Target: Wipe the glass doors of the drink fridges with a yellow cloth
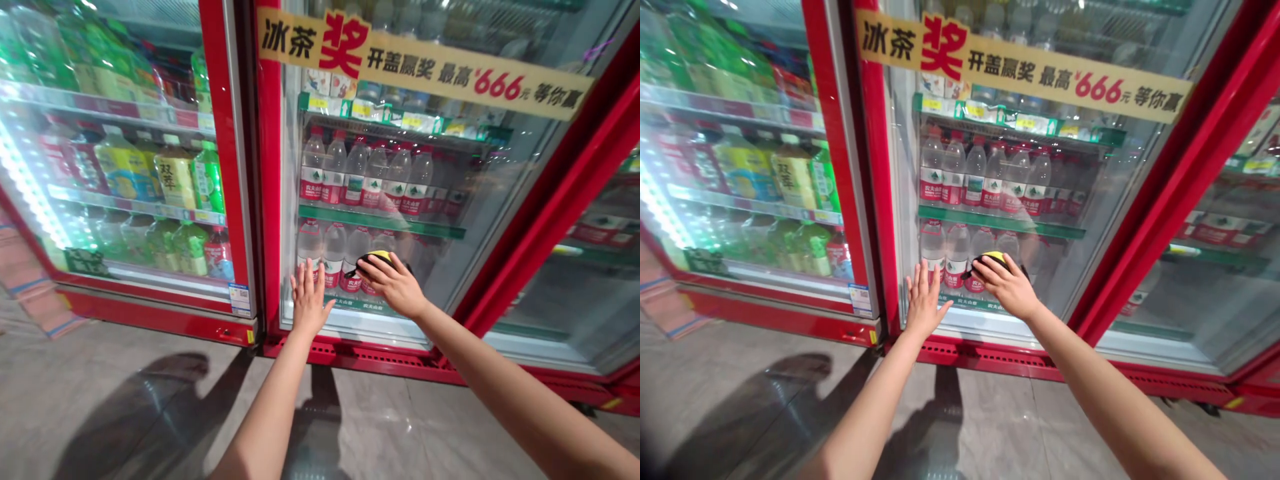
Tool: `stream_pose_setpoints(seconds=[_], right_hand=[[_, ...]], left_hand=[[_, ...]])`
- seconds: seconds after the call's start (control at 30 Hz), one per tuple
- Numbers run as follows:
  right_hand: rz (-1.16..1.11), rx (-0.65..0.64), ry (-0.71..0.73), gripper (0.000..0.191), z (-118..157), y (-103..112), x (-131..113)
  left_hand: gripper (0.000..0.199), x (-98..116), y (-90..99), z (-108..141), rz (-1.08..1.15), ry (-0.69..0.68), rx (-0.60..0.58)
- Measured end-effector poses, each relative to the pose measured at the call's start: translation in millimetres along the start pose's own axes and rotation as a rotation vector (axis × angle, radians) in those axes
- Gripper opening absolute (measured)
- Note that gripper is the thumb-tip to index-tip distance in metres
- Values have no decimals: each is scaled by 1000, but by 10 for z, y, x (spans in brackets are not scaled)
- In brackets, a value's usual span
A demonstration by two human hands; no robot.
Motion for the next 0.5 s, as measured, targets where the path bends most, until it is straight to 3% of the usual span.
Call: stream_pose_setpoints(seconds=[0.13, 0.23, 0.3, 0.37, 0.43, 0.5], right_hand=[[86, 173, -380, 56, 139, 344, 728], [89, 268, -514, 54, -31, 450, 895], [80, 189, -393, 55, -178, 307, 682], [66, 56, -154, 55, -137, 97, 335], [70, -37, 11, 52, 156, -19, 143], [99, -51, 3, 49, 536, 28, 278]], left_hand=[[104, 38, 28, -37, 8, -7, 12], [103, 115, 4, -62, 26, 15, 20], [102, 219, -24, -82, 38, 12, 27], [100, 309, -38, -100, 48, 13, 34], [98, 342, -40, -110, 54, 23, 33], [98, 325, -35, -113, 55, 23, 20]])
Point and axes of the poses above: each hand's wrist, its own z-axis away from the middle knuckle, its own y-axis out of the back of the hand, x = y × z, the point moved 10 cm from there along -z, towards the middle knuckle, and after that the axes turned 2 degrees about -y, right-handed, at the moved point
